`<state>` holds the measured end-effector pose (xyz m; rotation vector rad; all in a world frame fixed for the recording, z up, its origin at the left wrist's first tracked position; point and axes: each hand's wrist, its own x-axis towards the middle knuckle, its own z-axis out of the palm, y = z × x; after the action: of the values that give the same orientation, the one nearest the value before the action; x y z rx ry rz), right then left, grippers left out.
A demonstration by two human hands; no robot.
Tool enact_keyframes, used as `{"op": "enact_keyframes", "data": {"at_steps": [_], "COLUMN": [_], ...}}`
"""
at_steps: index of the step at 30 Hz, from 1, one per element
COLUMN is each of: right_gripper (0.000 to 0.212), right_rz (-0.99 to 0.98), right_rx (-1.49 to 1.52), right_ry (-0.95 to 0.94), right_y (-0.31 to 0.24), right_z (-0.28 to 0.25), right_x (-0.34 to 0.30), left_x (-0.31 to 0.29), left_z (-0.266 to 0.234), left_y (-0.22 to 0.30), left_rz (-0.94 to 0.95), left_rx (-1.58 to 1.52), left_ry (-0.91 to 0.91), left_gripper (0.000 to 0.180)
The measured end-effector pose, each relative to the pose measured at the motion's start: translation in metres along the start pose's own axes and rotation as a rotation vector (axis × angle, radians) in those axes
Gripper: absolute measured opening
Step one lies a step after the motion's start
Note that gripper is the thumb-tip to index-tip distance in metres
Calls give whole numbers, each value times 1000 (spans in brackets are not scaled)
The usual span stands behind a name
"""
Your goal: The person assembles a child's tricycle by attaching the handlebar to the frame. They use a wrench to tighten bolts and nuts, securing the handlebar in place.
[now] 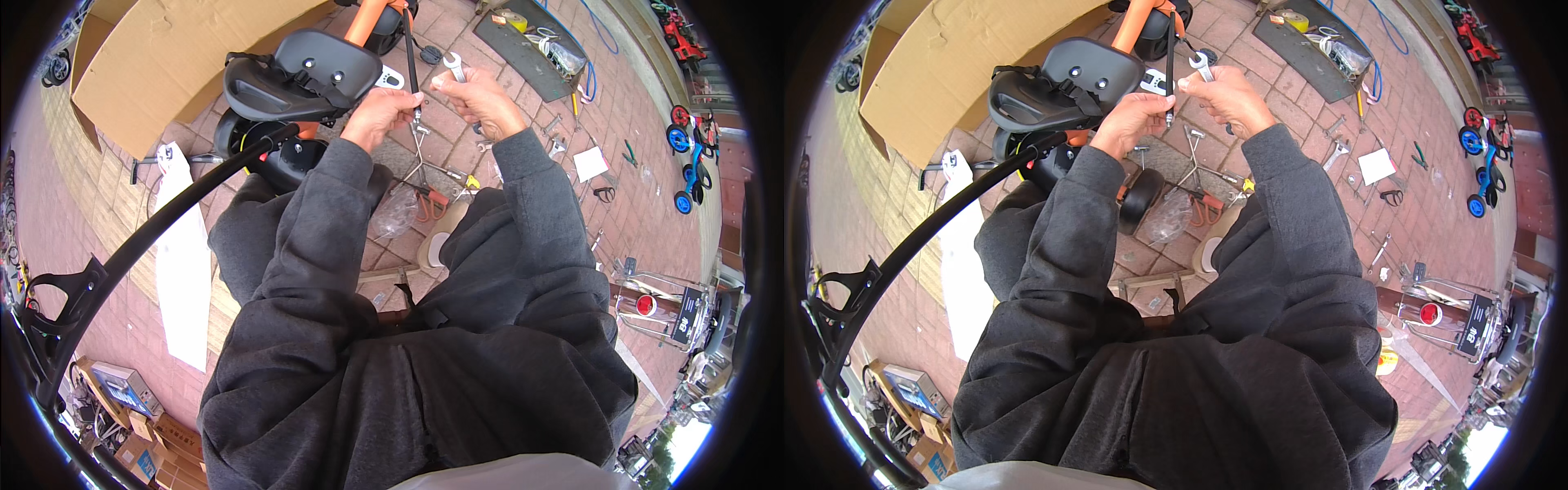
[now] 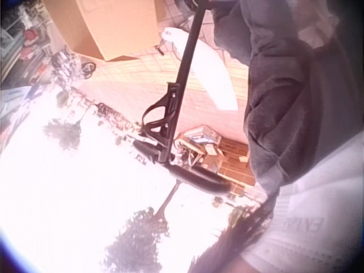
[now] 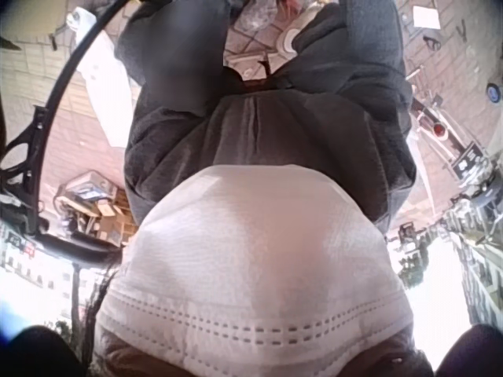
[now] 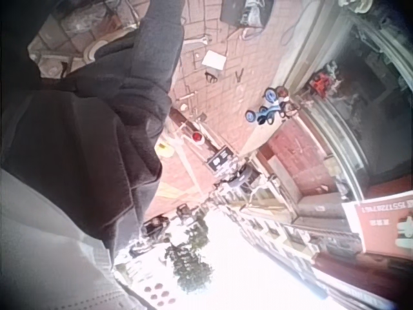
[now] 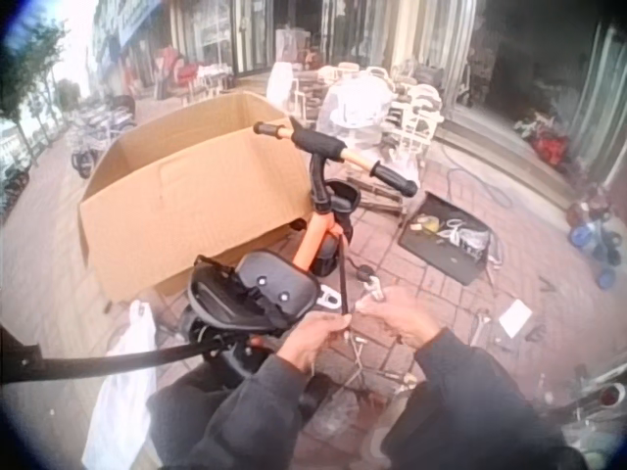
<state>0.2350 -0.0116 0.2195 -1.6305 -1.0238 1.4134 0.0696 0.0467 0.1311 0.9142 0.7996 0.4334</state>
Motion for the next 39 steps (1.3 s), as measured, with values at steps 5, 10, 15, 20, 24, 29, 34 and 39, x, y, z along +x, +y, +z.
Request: {"op": "enact_keyframes", "data": {"at_steps": [5, 10, 15, 20, 24, 29, 34, 39], "right_gripper": [22, 12, 16, 20, 20, 18, 18, 18], "right_rz": [222, 115, 116, 91, 100, 91, 76, 64], "right_rx": [514, 597, 566, 549, 572, 540, 575, 557], "right_ry": [-35, -134, -76, -83, -55, -27, -55, -50], "right_y": [53, 51, 40, 37, 36, 34, 34, 35], "right_z": [16, 32, 46, 52, 54, 56, 58, 58], "right_x": [27, 46, 51, 49, 52, 57, 58, 58], "left_x": [-12, -30, -50, -54, -54, -54, -59, -63], "left_z": [4, 8, 16, 21, 20, 22, 19, 20], "left_y": [1, 0, -11, -15, -10, -7, -4, -1], "left_rz": [-13, 22, 393, 591, 538, 639, 928, 926], "left_rx": [-75, -27, 80, 215, 173, 338, 861, 1173], "left_ry": [-8, 76, 432, 529, 506, 597, 718, 838], "left_gripper": [19, 24, 19, 12, 11, 6, 20, 16]}}
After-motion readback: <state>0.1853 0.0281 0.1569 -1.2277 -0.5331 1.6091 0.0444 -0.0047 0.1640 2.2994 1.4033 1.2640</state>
